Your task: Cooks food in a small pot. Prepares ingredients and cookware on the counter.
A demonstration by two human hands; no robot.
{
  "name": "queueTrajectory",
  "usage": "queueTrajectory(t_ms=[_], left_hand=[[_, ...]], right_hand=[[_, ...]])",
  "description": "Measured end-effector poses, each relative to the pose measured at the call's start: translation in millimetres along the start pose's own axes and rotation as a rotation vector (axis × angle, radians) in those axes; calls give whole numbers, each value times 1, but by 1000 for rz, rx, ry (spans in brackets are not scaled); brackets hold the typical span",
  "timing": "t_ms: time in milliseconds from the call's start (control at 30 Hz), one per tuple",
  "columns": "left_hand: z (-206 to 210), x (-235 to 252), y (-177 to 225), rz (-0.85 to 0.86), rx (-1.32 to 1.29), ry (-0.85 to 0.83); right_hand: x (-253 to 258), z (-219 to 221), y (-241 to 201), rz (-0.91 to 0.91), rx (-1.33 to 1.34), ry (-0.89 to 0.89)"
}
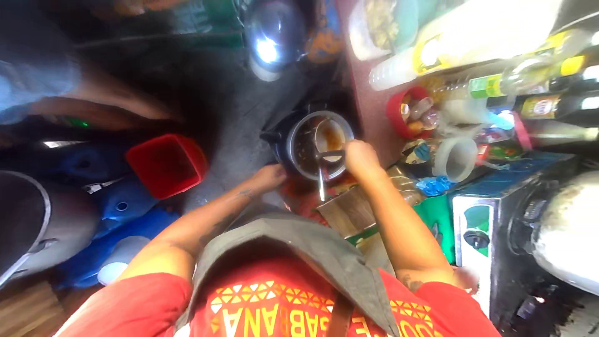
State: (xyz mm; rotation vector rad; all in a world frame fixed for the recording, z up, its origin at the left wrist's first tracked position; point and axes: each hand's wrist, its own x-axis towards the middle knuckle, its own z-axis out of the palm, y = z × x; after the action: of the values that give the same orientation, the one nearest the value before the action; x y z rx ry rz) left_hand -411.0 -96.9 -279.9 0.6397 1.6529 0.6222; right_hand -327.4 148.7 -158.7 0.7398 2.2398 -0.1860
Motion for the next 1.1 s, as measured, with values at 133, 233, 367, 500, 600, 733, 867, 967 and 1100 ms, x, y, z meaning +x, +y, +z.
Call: queueTrajectory(t_ms=[133,233,367,500,600,733,867,967,1100], left_hand=[[4,12,18,35,-68,-53],[15,17,40,-73,-323,-84],[22,30,66,-98,-712,-144],[27,37,102,-56,-1128,70],[29,38,118,74,-1335,165],[24,13,154,182,-1192,298],[33,-11,199,282,-787,389],[67,-36,258,397,-681,310],[122,-46,319,719,-552,10]], right_hand=[[-39,-1,43,32,256,175],[-63,20,69,214,684,182],[-102,55,80,342,1333,157],[-142,68,69,385,1593,69],[-152,80,76,303,1646,11],[-154,101,90,116,1615,67],[-175,107,108,-120,1410,198],[-209,99,115,-153,1229,384],[-263,97,141,251,821,861]])
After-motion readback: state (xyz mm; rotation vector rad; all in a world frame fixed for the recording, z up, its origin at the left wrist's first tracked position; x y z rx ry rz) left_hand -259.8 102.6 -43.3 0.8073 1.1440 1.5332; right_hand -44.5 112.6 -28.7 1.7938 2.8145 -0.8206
